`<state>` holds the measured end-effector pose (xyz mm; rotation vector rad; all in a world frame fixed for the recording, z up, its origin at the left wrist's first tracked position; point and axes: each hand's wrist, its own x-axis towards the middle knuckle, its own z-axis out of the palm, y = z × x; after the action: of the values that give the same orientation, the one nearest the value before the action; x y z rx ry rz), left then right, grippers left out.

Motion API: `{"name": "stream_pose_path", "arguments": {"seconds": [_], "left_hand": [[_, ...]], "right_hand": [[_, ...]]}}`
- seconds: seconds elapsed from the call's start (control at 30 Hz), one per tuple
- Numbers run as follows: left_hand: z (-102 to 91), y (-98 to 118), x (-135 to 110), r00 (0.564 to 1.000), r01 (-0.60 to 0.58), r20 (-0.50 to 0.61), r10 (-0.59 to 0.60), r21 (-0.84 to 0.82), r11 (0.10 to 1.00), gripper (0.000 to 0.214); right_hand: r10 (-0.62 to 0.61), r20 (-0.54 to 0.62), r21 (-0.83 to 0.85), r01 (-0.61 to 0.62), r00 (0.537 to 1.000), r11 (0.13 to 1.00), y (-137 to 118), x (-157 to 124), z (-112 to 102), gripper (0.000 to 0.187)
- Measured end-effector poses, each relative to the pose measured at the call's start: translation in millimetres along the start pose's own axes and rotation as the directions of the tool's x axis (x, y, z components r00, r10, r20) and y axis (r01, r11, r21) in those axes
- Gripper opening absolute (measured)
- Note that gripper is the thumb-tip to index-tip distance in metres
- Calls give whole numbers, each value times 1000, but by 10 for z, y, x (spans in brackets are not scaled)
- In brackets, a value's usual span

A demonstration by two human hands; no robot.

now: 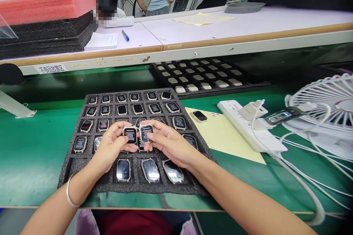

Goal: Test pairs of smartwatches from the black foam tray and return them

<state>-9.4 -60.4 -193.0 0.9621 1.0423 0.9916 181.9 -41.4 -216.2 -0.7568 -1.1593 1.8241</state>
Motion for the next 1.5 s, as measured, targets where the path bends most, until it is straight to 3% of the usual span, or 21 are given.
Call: {"name": "stream_pose_path", "arguments": {"seconds": [0.8, 0.9, 1.17, 1.5], "left_hand": [[-20, -56, 24, 998, -43, 44, 42, 27, 999, 40], [-19, -38, 10, 999, -1, 51, 0, 13, 1000, 39], [-8, -15, -6, 998, 15, 64, -15, 2, 1000, 40], [-16, -64, 28, 974, -209, -53, 220, 164, 964, 37]], "right_hand": [[26, -14, -86, -28, 1000, 996, 9, -18, 6, 42], [58, -39, -53, -60, 998, 997, 21, -6, -11, 33], [81, -46, 75, -78, 996, 994, -3, -10, 11, 34], [93, -20, 39, -92, 995, 995, -19, -25, 22, 37]]}}
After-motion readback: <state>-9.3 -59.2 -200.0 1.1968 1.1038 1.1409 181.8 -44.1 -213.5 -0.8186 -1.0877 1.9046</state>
